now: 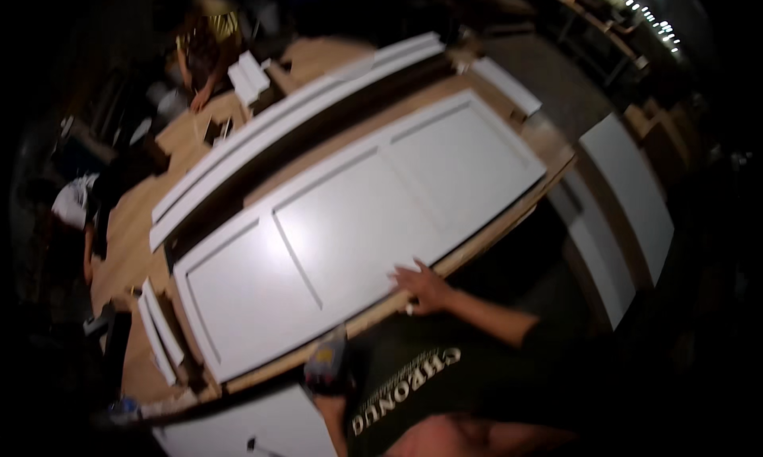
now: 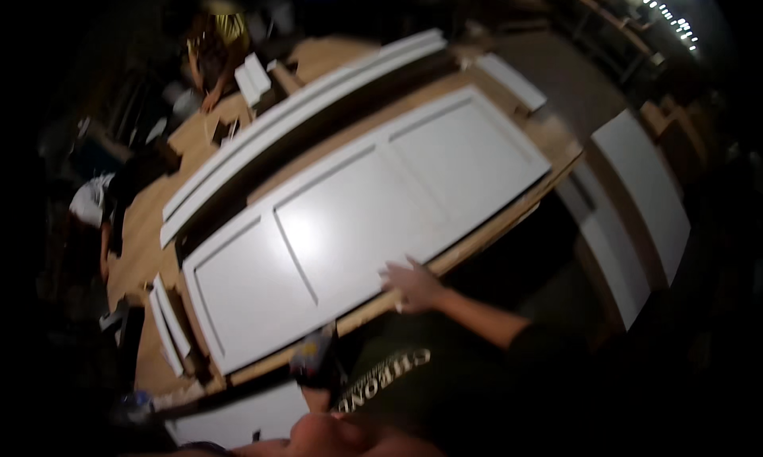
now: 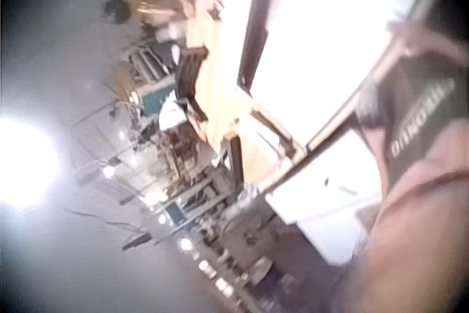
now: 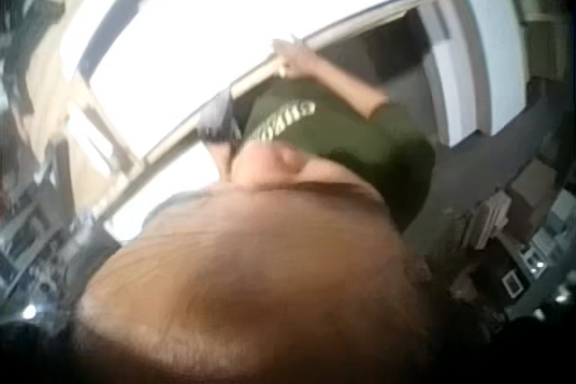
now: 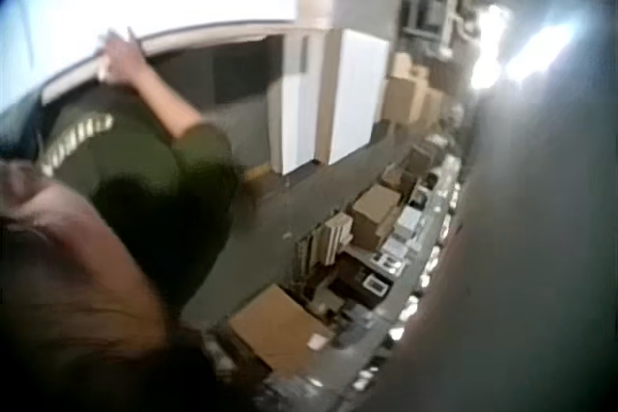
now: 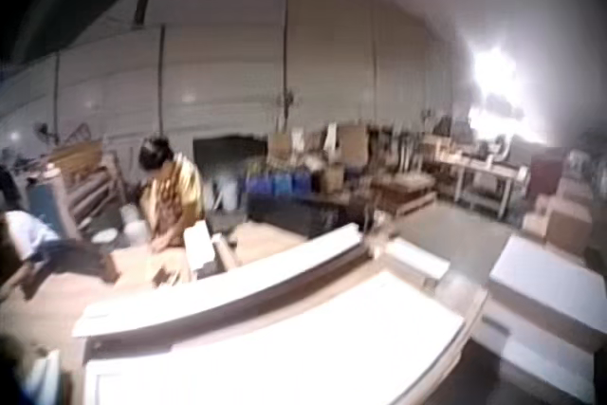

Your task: The person assembles a cabinet door or furniture panel by securing parts together using a pneumatic nail gun and a hammer, then moves the assembled panel and prepares to work on a white board.

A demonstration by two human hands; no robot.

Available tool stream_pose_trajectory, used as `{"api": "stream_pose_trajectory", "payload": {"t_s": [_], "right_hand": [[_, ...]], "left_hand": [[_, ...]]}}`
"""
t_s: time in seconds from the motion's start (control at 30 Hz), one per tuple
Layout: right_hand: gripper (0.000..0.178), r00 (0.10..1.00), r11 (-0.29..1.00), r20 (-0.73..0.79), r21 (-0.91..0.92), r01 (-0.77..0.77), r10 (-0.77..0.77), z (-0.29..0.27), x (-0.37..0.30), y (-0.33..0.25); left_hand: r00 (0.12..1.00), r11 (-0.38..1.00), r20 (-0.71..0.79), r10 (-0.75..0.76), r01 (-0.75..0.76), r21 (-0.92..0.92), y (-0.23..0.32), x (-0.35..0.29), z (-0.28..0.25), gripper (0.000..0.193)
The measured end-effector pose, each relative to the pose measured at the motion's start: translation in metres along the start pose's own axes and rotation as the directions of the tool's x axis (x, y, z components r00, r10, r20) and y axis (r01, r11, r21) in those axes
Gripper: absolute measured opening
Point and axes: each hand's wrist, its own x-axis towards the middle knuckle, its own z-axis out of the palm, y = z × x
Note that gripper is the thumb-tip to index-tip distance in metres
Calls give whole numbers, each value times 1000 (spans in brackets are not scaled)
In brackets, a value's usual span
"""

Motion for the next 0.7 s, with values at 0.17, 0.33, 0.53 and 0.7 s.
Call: {"api": "stream_pose_trajectory", "payload": {"t_s": [0.17,0.33,0.53,0.7], "right_hand": [[38,967,971,-93,46,-233,236,0,-129,23],[63,868,882,-254,-98,-461,426,-11,-116,82],[78,959,962,77,-63,-267,271,-40,-127,154],[83,979,997,200,57,-47,34,-43,-104,182]], "left_hand": [[663,298,466,-586,711,-637,81,-74,-30,60],[665,336,514,-542,732,-592,52,-76,-36,48],[727,396,496,-475,680,-617,107,-12,-20,44],[711,423,549,-439,703,-572,155,44,5,56]]}}
